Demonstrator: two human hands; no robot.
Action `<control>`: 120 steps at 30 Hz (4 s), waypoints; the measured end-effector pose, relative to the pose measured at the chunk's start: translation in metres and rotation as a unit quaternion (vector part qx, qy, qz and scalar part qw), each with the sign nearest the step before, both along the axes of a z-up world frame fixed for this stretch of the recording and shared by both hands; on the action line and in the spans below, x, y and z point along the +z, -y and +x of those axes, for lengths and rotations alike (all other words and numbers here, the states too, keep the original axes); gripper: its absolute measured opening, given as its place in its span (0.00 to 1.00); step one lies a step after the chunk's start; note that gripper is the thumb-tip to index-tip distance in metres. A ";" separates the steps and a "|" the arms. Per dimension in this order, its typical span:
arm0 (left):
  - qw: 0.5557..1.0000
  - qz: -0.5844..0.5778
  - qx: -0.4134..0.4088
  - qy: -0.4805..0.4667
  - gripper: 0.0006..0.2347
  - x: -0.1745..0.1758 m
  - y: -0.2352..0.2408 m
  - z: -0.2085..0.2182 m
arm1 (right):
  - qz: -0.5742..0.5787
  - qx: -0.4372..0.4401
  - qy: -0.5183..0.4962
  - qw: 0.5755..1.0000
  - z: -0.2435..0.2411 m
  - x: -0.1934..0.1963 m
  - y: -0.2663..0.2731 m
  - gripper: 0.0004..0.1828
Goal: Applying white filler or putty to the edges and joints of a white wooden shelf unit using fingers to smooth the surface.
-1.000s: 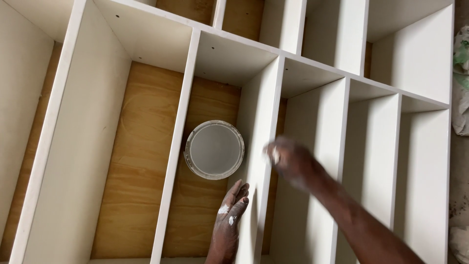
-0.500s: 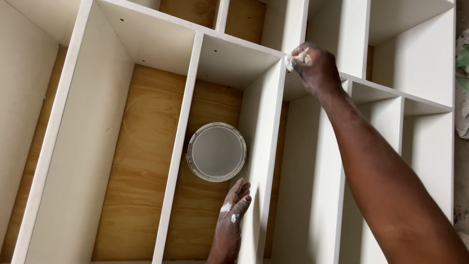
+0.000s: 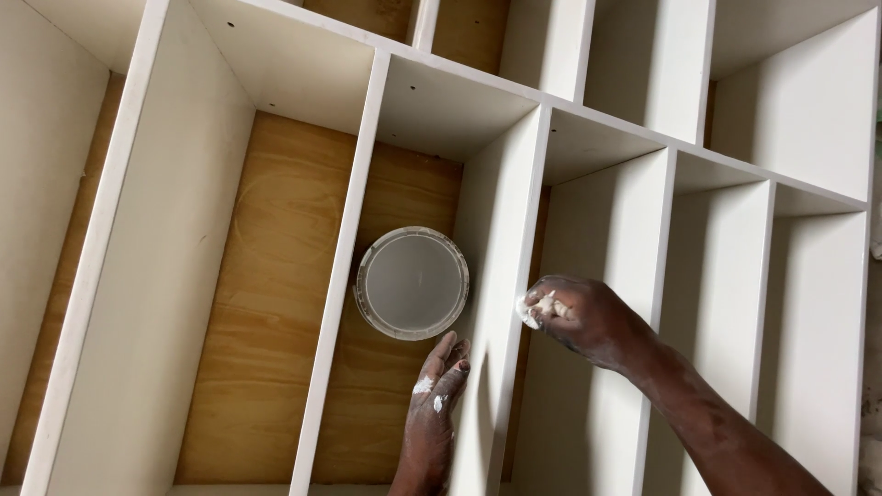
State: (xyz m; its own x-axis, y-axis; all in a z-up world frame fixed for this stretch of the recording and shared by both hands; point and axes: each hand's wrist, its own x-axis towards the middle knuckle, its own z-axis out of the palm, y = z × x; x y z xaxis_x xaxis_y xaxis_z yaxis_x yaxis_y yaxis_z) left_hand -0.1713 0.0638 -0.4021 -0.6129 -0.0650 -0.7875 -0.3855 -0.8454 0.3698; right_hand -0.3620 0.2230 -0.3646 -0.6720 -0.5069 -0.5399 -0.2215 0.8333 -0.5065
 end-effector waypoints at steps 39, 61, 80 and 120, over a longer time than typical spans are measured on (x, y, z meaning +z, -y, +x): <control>0.967 -0.015 0.072 0.244 0.20 0.041 -0.003 0.076 | -0.124 0.007 -0.095 0.988 0.125 -0.004 -0.016 0.08; 0.953 -0.163 -0.006 0.257 0.22 0.119 0.003 0.155 | -0.034 0.075 -0.019 0.996 0.384 0.023 -0.072 0.21; 0.950 -0.185 -0.031 0.248 0.18 0.089 -0.010 0.191 | 0.218 -0.288 0.074 0.929 0.391 0.050 -0.075 0.20; 0.941 -0.270 -0.202 -0.039 0.09 0.182 -0.135 0.264 | -0.095 -0.363 -0.176 0.910 0.480 -0.012 -0.057 0.15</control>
State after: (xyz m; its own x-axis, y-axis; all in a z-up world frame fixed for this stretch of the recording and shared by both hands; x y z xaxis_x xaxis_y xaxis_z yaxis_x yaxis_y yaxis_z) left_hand 0.0932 0.1988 -0.2197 -0.7284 -0.1913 -0.6579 -0.5887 -0.3164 0.7438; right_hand 0.1177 0.2797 -0.3771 -0.9815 0.0779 -0.1747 0.1755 0.7298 -0.6607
